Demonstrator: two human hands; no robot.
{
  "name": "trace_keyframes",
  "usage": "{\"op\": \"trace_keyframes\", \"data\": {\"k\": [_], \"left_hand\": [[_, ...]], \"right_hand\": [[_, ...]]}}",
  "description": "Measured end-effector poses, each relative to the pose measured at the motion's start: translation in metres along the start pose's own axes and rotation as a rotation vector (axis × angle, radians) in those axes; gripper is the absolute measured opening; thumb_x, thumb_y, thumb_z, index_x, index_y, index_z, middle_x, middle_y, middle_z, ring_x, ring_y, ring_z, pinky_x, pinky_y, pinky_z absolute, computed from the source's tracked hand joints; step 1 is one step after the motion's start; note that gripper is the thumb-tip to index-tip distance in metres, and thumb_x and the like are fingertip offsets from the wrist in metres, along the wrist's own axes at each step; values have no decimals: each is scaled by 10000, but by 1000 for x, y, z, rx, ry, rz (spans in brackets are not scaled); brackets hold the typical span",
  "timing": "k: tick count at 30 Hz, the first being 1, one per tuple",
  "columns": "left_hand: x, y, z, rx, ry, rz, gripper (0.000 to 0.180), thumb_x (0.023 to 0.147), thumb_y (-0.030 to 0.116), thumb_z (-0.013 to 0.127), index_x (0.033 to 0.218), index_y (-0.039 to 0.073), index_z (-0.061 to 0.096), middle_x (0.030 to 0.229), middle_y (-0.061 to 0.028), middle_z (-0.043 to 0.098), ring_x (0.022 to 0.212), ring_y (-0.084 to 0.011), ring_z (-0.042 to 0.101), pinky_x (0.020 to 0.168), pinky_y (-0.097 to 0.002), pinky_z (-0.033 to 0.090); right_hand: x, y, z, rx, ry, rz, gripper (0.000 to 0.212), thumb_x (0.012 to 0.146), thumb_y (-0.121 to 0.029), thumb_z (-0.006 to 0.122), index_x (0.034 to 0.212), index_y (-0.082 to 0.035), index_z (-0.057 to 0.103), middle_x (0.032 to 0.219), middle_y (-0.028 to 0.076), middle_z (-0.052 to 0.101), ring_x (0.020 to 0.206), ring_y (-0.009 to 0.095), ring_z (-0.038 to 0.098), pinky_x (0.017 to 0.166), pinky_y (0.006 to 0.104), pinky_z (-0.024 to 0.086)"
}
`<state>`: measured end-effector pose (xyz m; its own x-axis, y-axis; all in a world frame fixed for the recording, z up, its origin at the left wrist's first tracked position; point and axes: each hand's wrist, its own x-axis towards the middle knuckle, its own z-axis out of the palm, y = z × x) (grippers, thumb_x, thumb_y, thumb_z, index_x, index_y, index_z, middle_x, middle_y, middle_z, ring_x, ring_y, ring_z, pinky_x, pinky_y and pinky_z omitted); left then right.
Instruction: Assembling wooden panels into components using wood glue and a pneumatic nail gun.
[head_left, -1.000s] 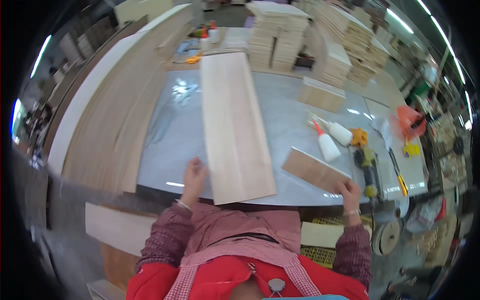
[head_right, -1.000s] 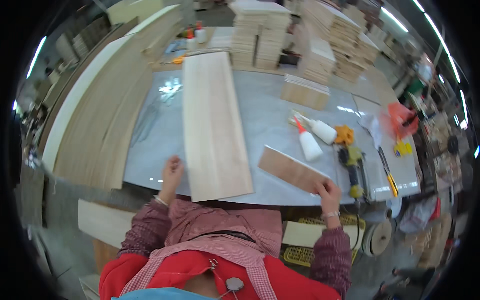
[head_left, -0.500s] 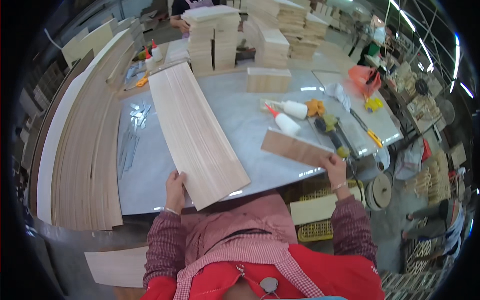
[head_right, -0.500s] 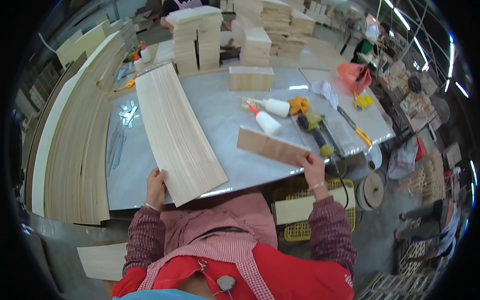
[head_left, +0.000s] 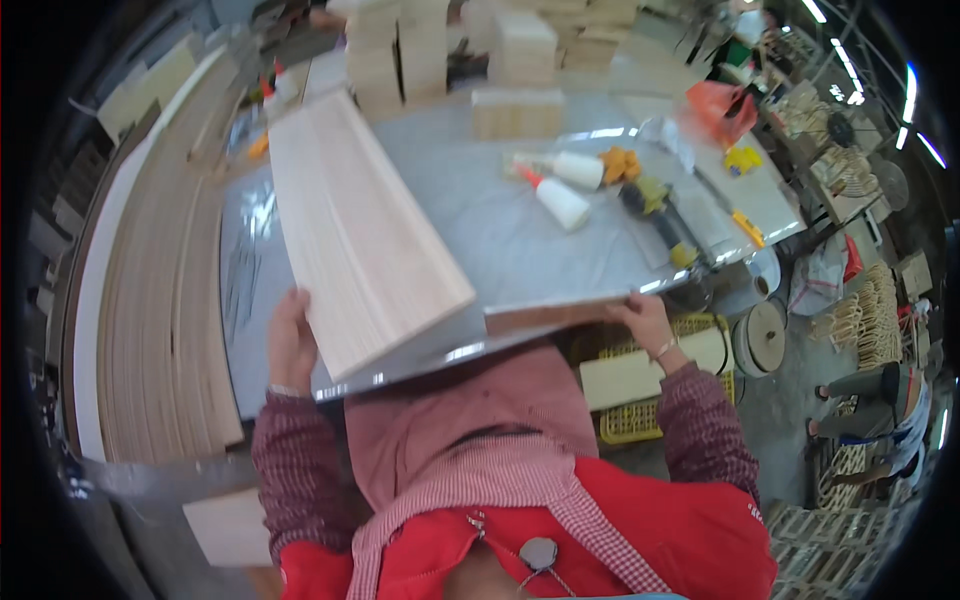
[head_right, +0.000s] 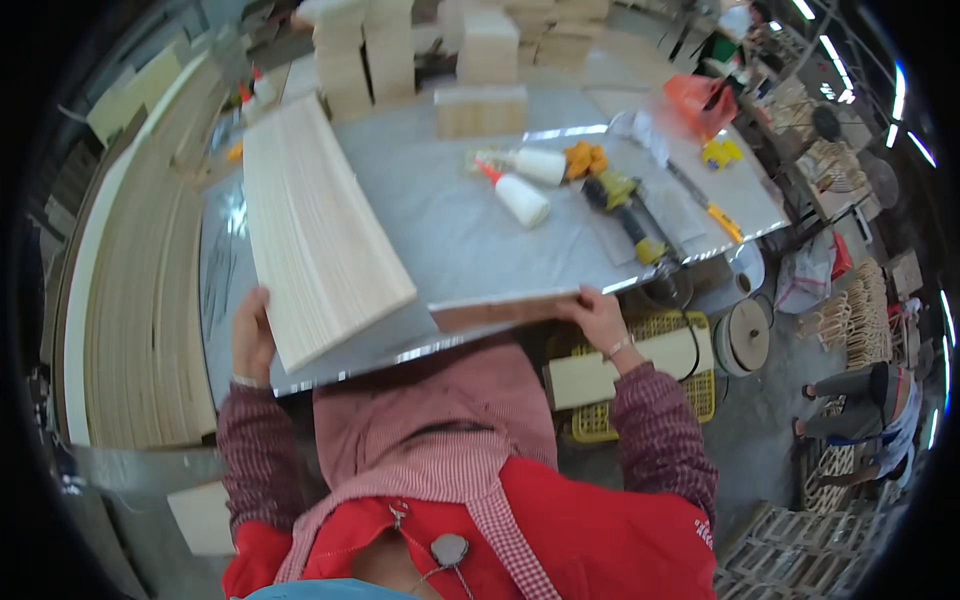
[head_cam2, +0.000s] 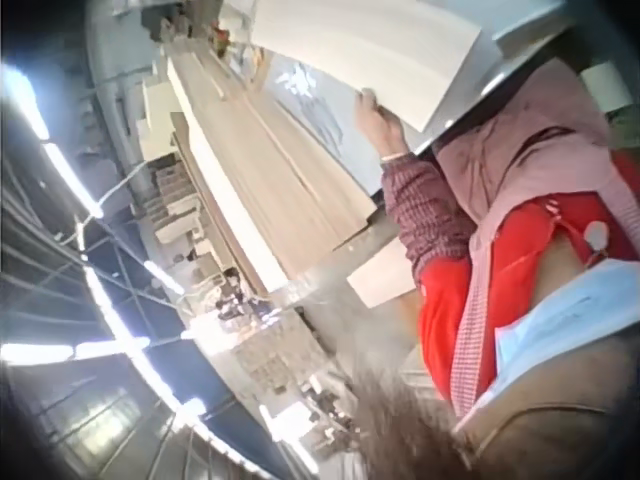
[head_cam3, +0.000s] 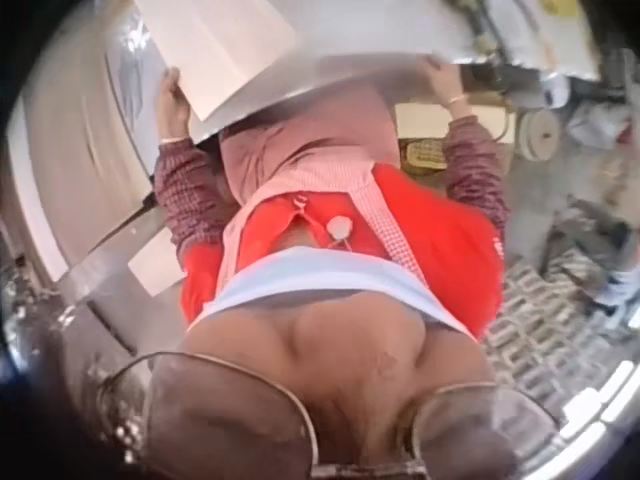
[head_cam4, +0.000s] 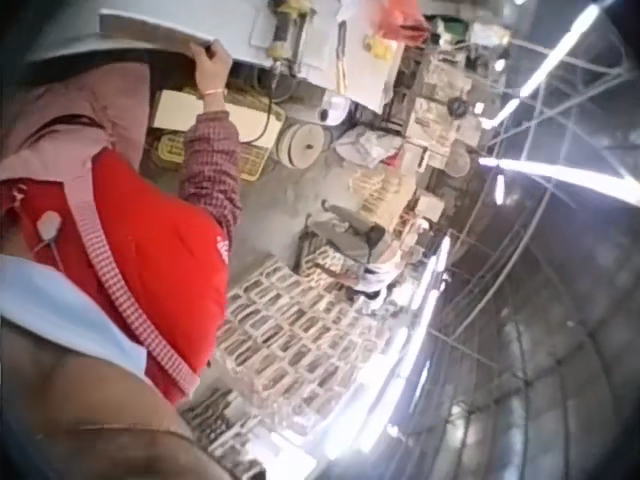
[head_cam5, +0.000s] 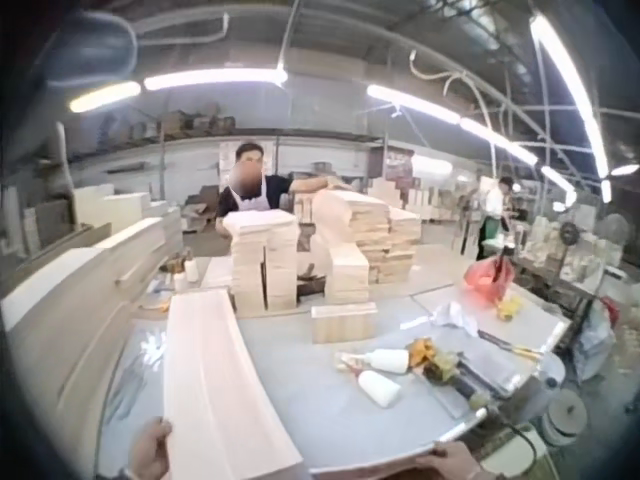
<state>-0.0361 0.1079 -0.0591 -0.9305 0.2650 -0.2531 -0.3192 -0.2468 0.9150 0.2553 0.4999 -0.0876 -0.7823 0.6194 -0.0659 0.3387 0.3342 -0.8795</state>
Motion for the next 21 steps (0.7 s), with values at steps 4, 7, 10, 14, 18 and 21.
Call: {"op": "trace_keyframes", "data": {"k": [4, 7, 10, 14, 18, 21], "left_hand": [[5, 25, 8, -39, 41, -48, 200, 879, 111, 569, 1042, -3, 593, 932, -86, 613, 838, -150, 566, 786, -269, 471], [2, 32, 8, -8, 118, -10, 226, 870, 114, 615, 1049, -22, 593, 962, -105, 608, 826, -162, 576, 763, -273, 492], [3, 24, 0, -58, 65, 79, 251, 876, 122, 629, 1070, -30, 580, 960, -102, 602, 830, -153, 587, 757, -255, 502], [7, 11, -7, -48, 42, 103, 273, 881, 135, 634, 1089, -30, 570, 951, -95, 602, 836, -137, 596, 741, -229, 506], [-7, 6, 7, -25, 82, 92, 309, 881, 156, 649, 1108, -39, 572, 928, -96, 611, 803, -135, 603, 725, -230, 505], [-8, 2, 16, 11, 147, 71, 338, 878, 172, 662, 1120, -48, 578, 907, -99, 620, 768, -137, 607, 713, -239, 503]], "right_hand": [[33, -7, 47, -22, -103, -129, 208, 789, -133, 691, 922, 23, 656, 703, -3, 586, 635, 99, 440, 598, 226, 387], [53, -22, 87, 60, -269, -241, 170, 793, -116, 681, 908, 8, 664, 721, 8, 613, 628, 104, 457, 603, 214, 388], [60, -37, 121, 245, -411, -207, 119, 807, -97, 674, 887, -8, 675, 746, 12, 641, 632, 98, 482, 610, 207, 390], [59, -49, 139, 362, -466, -211, 101, 815, -84, 676, 890, -18, 687, 760, 12, 657, 659, 92, 521, 636, 201, 410], [54, -47, 142, 398, -488, -201, 103, 820, -87, 686, 897, -18, 693, 768, 15, 665, 690, 91, 555, 670, 197, 433], [57, -40, 145, 411, -508, -181, 112, 822, -94, 696, 902, -15, 694, 771, 18, 668, 711, 94, 577, 696, 195, 449]]}}
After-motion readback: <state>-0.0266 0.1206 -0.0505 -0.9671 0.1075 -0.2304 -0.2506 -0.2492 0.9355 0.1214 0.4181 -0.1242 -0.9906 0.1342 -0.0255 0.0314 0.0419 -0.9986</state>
